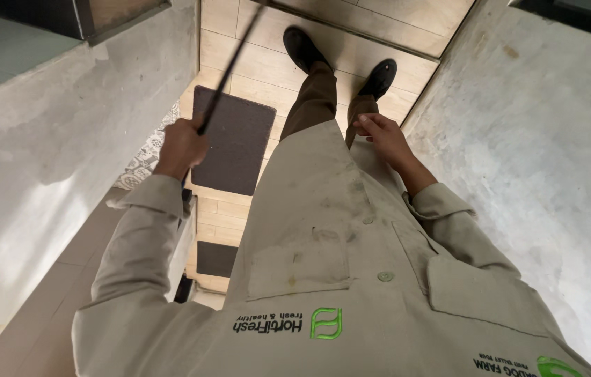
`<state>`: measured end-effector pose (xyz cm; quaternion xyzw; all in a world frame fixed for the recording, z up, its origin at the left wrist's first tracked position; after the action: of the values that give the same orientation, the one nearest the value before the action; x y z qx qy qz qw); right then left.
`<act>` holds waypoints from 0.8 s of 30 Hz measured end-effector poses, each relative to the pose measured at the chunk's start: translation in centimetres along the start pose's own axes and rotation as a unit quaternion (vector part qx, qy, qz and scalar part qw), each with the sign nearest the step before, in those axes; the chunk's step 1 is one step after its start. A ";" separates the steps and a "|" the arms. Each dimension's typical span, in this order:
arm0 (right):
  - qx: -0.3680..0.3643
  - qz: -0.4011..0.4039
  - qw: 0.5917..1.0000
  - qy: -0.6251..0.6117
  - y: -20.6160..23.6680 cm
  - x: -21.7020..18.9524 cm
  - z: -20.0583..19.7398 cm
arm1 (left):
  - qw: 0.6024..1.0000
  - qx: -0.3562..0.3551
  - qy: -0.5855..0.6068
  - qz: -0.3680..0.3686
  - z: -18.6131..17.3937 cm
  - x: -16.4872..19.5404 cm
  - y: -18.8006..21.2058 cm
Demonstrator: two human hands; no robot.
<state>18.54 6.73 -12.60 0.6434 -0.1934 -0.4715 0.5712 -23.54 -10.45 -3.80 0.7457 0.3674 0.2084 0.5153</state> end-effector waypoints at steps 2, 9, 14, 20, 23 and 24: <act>0.007 0.006 1.000 0.011 0.1 0.6 -0.4 | 0.992 0.093 -0.082 0.019 -0.9 -1.1 -2.9; 0.019 0.000 1.000 -0.009 1.6 1.5 -2.3 | 0.975 0.196 -0.088 0.052 0.3 -0.5 -10.3; 0.025 0.021 0.999 0.027 1.6 1.8 -2.3 | 0.990 0.135 -0.041 0.018 4.0 -2.2 -4.5; 0.005 -0.005 0.999 0.048 1.3 0.6 -0.7 | 0.996 0.058 -0.001 -0.067 8.0 -2.9 -5.1; 0.014 -0.009 0.999 0.032 1.3 0.7 -1.0 | 0.988 0.140 0.060 0.004 6.4 0.7 -8.2; 0.017 -0.006 1.000 0.018 1.4 1.0 -1.2 | 0.981 0.164 0.095 0.030 5.6 1.5 -8.8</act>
<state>20.38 6.22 -11.81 0.6628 -0.1875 -0.4597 0.5606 -21.63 -11.04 -14.11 0.8078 0.4211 0.2303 0.3423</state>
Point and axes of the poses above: each hand's wrist, its own y-axis away from the middle knuckle, its own z-axis out of the palm, x = y × z, the point moved 9 cm from there along -y, towards the middle knuckle, and after that the axes turned 10 degrees about -y, right-handed, at the moved point
